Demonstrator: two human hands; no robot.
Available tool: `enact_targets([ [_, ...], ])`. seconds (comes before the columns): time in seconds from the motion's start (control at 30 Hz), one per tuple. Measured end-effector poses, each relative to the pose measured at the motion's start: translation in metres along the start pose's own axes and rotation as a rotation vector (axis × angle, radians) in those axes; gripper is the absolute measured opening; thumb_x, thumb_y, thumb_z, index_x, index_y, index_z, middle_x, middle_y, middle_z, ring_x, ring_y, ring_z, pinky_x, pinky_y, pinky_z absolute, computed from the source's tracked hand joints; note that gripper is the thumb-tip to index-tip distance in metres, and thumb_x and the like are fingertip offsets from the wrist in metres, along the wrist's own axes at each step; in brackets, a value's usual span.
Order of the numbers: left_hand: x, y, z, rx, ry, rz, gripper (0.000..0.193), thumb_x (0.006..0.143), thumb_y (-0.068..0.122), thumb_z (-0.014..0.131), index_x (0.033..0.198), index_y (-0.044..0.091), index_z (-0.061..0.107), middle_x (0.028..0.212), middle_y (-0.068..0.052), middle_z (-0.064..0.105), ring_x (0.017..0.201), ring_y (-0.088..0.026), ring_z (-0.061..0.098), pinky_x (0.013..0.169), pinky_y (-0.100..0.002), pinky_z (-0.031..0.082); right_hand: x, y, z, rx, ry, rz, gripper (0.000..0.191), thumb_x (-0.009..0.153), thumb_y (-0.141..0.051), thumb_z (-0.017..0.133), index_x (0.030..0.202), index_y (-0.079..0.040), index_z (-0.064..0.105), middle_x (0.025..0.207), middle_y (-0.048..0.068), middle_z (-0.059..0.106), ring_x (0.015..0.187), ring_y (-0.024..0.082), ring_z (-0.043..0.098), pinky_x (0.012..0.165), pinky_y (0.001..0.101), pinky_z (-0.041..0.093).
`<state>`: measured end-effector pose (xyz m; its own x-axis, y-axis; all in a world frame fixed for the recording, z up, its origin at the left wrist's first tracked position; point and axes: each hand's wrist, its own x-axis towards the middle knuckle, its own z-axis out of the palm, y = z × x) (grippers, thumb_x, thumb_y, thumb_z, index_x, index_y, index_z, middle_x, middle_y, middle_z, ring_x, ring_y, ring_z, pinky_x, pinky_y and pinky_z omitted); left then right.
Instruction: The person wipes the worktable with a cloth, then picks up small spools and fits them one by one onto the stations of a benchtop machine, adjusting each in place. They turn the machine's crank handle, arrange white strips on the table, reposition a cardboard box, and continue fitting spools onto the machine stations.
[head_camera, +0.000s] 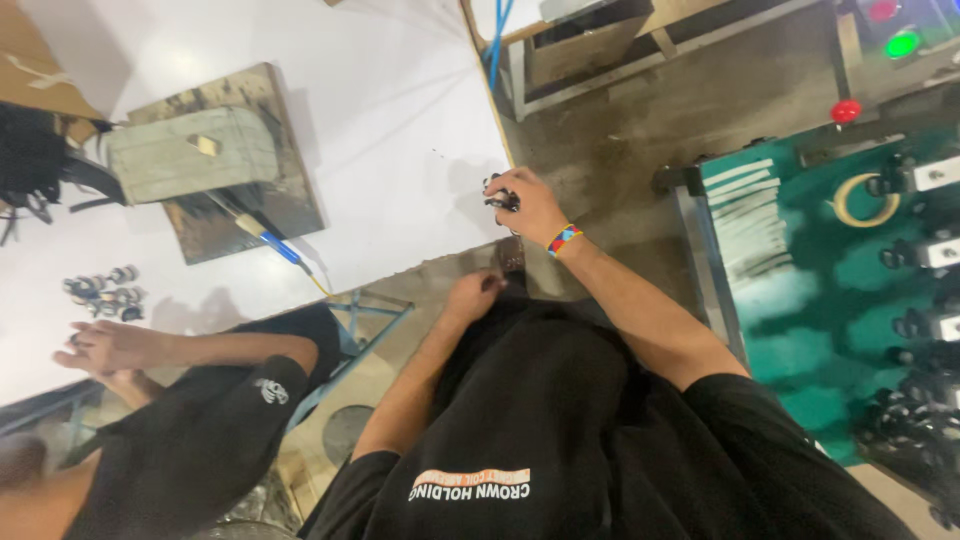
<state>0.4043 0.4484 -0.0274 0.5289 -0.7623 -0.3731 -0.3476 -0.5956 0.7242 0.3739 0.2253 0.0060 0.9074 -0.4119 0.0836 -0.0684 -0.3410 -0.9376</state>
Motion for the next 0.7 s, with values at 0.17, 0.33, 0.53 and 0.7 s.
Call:
enact_targets([
  [0.17, 0.012, 0.016, -0.035, -0.198, -0.139, 0.029, 0.04, 0.091, 0.039, 0.072, 0.113, 0.006, 0.068, 0.09, -0.015, 0.074, 0.081, -0.032, 0.071, 0.076, -0.041, 0.055, 0.075, -0.031, 0.073, -0.228, -0.183, 0.107, 0.036, 0.082, -0.016, 0.075, 0.117, -0.021, 0.071, 0.138, 0.009, 0.057, 0.108, 0.031, 0.067, 0.093, 0.042, 0.056],
  [0.33, 0.049, 0.036, -0.066, -0.258, -0.22, 0.128, 0.033, 0.091, 0.027, 0.071, 0.113, 0.001, 0.072, 0.094, -0.016, 0.077, 0.084, -0.03, 0.072, 0.08, -0.04, 0.057, 0.109, -0.057, 0.073, -0.23, -0.047, -0.228, 0.053, 0.08, -0.016, 0.078, 0.131, -0.015, 0.064, 0.152, 0.021, 0.042, 0.114, 0.042, 0.058, 0.089, 0.0443, 0.053],
  [0.53, 0.189, 0.093, -0.104, -0.021, -0.222, 0.365, 0.043, 0.092, 0.036, 0.073, 0.122, 0.005, 0.068, 0.113, -0.016, 0.074, 0.09, -0.028, 0.073, 0.083, -0.039, 0.058, 0.016, -0.012, -0.06, -0.323, 0.324, 0.146, 0.043, 0.089, -0.009, 0.07, 0.132, -0.012, 0.062, 0.135, 0.016, 0.058, 0.111, 0.032, 0.067, 0.095, 0.0408, 0.057],
  [0.7, 0.335, 0.207, -0.118, 0.04, 0.197, 0.83, 0.047, 0.094, 0.025, 0.077, 0.132, 0.004, 0.059, 0.135, -0.022, 0.063, 0.133, -0.04, 0.054, 0.115, -0.048, 0.043, -0.188, 0.025, -0.155, -0.604, 0.712, 0.606, 0.038, 0.096, -0.02, 0.074, 0.13, -0.007, 0.065, 0.121, 0.017, 0.067, 0.087, 0.03, 0.068, 0.084, 0.0427, 0.055],
])
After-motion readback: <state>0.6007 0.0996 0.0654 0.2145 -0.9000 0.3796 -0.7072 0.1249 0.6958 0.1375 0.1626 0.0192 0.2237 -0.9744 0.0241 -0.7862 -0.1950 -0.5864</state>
